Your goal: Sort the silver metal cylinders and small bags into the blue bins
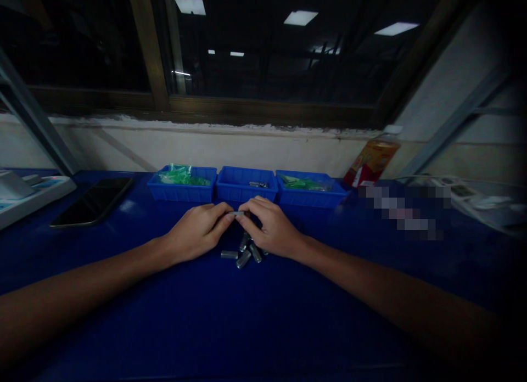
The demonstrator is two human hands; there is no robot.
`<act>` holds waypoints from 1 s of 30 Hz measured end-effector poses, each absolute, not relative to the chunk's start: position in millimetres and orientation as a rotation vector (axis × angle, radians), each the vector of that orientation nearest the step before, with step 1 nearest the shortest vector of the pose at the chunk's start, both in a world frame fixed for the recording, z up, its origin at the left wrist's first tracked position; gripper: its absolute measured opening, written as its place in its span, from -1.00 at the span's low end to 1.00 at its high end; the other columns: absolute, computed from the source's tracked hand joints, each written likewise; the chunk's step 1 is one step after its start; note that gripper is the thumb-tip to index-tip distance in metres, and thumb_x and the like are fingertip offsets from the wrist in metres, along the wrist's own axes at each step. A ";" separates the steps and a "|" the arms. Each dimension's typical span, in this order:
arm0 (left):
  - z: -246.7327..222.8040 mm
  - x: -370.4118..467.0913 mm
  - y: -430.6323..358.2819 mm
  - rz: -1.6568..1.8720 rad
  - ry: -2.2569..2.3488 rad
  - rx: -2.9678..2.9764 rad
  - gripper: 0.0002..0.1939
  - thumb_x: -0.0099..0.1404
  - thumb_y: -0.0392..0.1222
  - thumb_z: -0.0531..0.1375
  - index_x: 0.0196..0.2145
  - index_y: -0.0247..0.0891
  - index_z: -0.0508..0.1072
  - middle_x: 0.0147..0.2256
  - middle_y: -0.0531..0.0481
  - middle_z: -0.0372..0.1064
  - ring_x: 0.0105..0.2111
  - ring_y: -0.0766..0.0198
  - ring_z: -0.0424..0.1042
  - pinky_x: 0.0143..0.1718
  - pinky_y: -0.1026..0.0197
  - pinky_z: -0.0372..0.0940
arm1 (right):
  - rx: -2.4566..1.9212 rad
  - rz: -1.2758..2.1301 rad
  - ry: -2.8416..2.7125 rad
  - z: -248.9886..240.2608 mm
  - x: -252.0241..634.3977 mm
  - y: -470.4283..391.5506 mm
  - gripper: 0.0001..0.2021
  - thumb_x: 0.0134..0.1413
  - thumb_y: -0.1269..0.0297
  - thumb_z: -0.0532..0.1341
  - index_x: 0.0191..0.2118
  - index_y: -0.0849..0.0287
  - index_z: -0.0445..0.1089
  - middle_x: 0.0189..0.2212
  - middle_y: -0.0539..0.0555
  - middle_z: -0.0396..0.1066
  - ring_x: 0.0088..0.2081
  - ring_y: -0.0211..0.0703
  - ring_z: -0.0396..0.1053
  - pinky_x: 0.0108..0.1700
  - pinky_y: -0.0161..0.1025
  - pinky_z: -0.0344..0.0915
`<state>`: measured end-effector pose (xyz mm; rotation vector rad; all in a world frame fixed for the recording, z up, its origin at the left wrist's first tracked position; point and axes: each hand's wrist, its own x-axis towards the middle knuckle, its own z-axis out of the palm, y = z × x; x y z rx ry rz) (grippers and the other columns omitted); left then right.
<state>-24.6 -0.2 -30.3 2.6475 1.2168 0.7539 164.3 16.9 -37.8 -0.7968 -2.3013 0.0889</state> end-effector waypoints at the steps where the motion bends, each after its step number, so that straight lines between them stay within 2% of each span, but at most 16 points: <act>1: -31.2 -24.8 0.0 0.801 1.196 2.640 -0.74 0.35 -0.13 -0.08 -0.17 -0.31 0.30 -0.36 -0.03 0.38 -0.37 0.29 0.38 -0.33 0.19 0.29 | -0.807 0.083 -2.295 -38.1 164.2 17.5 -0.80 0.15 0.25 0.00 -0.38 0.19 0.28 -0.47 0.03 0.33 -0.38 -0.25 0.23 -0.27 -0.22 0.13; 3: -33.3 -25.2 0.5 0.903 1.149 2.646 -0.74 0.32 -0.16 -0.02 -0.09 -0.31 0.25 -0.29 -0.06 0.37 -0.32 0.28 0.39 -0.30 0.19 0.30 | -0.831 0.080 -2.288 -38.5 163.9 18.5 -0.76 0.17 0.24 -0.02 -0.42 0.19 0.29 -0.48 0.03 0.33 -0.38 -0.25 0.23 -0.28 -0.23 0.12; 7: -36.5 -25.4 1.7 0.984 1.110 2.677 -0.82 0.31 -0.19 -0.01 -0.18 -0.28 0.29 -0.29 -0.05 0.36 -0.30 0.28 0.37 -0.28 0.18 0.31 | -0.842 0.108 -2.314 -37.9 163.7 18.5 -0.73 0.18 0.21 -0.03 -0.46 0.19 0.27 -0.53 0.01 0.31 -0.41 -0.25 0.22 -0.30 -0.24 0.12; 11: -35.2 -24.5 1.7 0.949 1.176 2.657 -0.81 0.34 -0.19 -0.04 -0.19 -0.28 0.29 -0.29 -0.05 0.39 -0.29 0.27 0.38 -0.27 0.18 0.30 | -0.835 0.135 -2.278 -37.3 164.1 16.7 -0.83 0.11 0.19 0.06 -0.33 0.18 0.27 -0.49 0.00 0.31 -0.39 -0.24 0.23 -0.28 -0.24 0.14; 14: -32.6 -24.3 1.0 0.892 1.201 2.666 -0.78 0.35 -0.18 -0.08 -0.25 -0.28 0.31 -0.34 -0.03 0.39 -0.34 0.28 0.39 -0.31 0.22 0.29 | -0.804 0.127 -2.271 -37.6 164.2 15.6 -0.85 0.05 0.25 0.11 -0.25 0.18 0.25 -0.46 0.00 0.30 -0.37 -0.24 0.25 -0.26 -0.24 0.15; 17: -31.5 -24.8 0.7 0.843 1.186 2.678 -0.75 0.35 -0.18 -0.09 -0.29 -0.29 0.33 -0.41 -0.01 0.39 -0.41 0.31 0.38 -0.36 0.24 0.28 | -0.787 0.095 -2.278 -37.6 164.0 15.8 -0.89 0.09 0.28 0.07 -0.32 0.19 0.27 -0.46 0.01 0.30 -0.37 -0.25 0.24 -0.24 -0.23 0.15; 22: -34.9 -25.1 1.8 0.943 1.158 2.672 -0.75 0.30 -0.15 0.02 -0.09 -0.28 0.25 -0.36 -0.01 0.39 -0.38 0.30 0.40 -0.36 0.23 0.28 | -0.833 0.088 -2.259 -37.2 163.5 18.1 -0.77 0.16 0.24 -0.01 -0.43 0.19 0.28 -0.50 0.02 0.29 -0.39 -0.26 0.22 -0.27 -0.23 0.14; 25: -37.0 -25.0 2.1 0.955 1.144 2.687 -0.80 0.30 -0.17 0.02 -0.14 -0.28 0.26 -0.35 -0.01 0.38 -0.38 0.31 0.39 -0.36 0.24 0.28 | -0.828 0.078 -2.298 -37.6 163.5 19.0 -0.73 0.18 0.25 -0.04 -0.48 0.19 0.26 -0.54 0.01 0.27 -0.42 -0.27 0.20 -0.27 -0.23 0.13; 28: -36.6 -25.1 1.4 0.937 1.160 2.691 -0.82 0.31 -0.16 0.00 -0.19 -0.28 0.28 -0.36 -0.01 0.38 -0.38 0.30 0.39 -0.35 0.22 0.28 | -0.813 0.102 -2.305 -37.7 163.9 18.3 -0.74 0.18 0.24 -0.04 -0.46 0.19 0.26 -0.53 0.00 0.26 -0.42 -0.28 0.20 -0.28 -0.24 0.14; 30: -35.0 -25.1 0.5 0.917 1.170 2.689 -0.82 0.32 -0.17 -0.02 -0.22 -0.29 0.29 -0.36 -0.02 0.39 -0.37 0.30 0.38 -0.34 0.22 0.27 | -0.793 0.137 -2.270 -37.3 164.3 17.1 -0.80 0.15 0.22 0.01 -0.37 0.20 0.27 -0.47 0.02 0.27 -0.38 -0.26 0.23 -0.26 -0.24 0.16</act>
